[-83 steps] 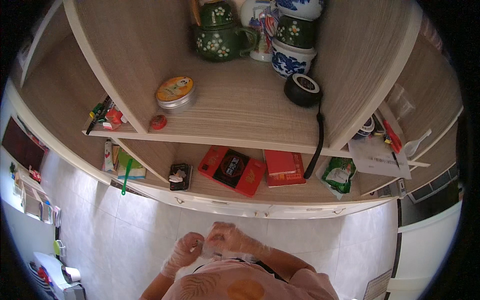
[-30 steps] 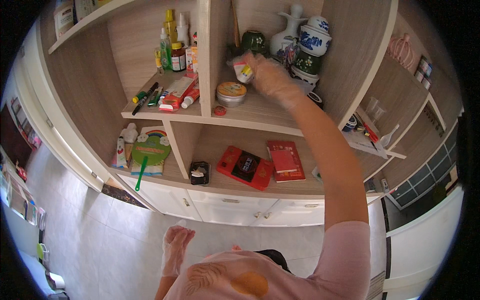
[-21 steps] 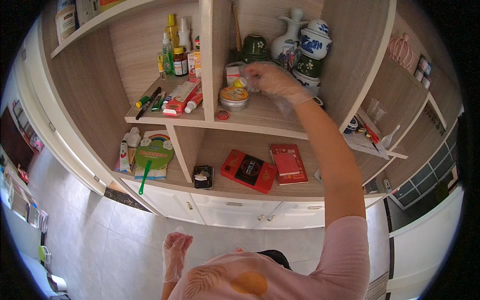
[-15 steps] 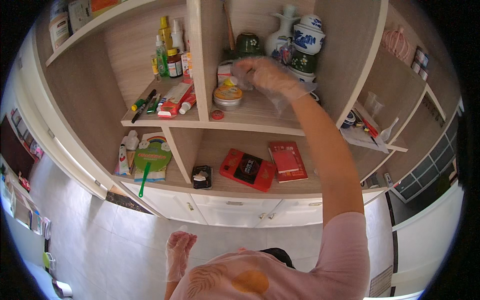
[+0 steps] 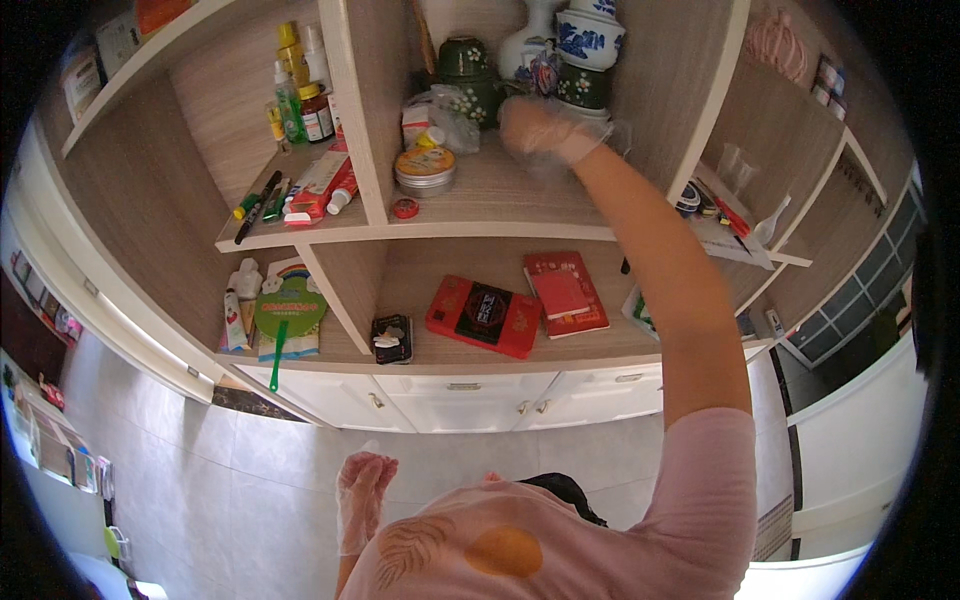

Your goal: The person organizes items on a wooden shelving unit. They handle a small plastic container with batteries, a blue plastic bowl, a patterned cloth, and several red boxes. The person picks up, inspects, and rearranges these items on the shelves.

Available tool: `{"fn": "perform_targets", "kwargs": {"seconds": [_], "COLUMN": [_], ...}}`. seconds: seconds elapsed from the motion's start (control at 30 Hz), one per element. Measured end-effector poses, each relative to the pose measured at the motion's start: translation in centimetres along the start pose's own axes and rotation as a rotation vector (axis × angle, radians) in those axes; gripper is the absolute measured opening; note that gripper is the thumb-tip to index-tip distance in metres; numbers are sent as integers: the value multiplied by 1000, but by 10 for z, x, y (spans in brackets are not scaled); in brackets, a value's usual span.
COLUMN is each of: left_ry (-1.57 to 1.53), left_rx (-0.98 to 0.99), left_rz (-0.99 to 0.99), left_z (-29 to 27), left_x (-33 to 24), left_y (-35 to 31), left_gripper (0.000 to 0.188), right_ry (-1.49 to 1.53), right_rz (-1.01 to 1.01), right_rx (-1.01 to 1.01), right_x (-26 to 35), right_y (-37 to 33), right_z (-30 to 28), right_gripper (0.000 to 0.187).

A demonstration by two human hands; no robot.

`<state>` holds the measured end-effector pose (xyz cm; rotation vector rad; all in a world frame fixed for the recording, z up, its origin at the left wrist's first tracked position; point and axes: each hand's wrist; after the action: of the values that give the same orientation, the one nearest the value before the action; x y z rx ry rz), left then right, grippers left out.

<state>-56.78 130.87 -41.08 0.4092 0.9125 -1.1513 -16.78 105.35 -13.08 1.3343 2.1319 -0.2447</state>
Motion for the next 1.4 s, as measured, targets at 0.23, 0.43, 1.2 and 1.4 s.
{"fn": "perform_targets", "kwargs": {"seconds": [0.23,0.43,1.2,1.4], "left_ry": [48,104,218,221], "left_rx": [-50,-128,156,529], "left_rz": [-1,-25,-207,-320], "left_z": [-2,0,20,49], "left_x": [-8,-5,36,74], "left_y": [-9,-10,32,46], "left_gripper": [5,4,7,14], "right_ry": [498,274,913,750], "right_rz": [227,58,458,26], "right_rx": [51,70,28,414], "right_x": [30,8,180,162], "right_y": [-12,-3,-212,-148], "right_z": [3,33,150,152], "right_gripper": [27,29,64,99]}}
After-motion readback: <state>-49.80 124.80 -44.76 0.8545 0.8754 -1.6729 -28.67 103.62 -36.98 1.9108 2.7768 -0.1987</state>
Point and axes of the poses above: each hand's wrist, its own y-axis towards the middle knuckle, its own z-axis out of the palm, x = y × z, and after that the axes turned 11 degrees about z, right-handed
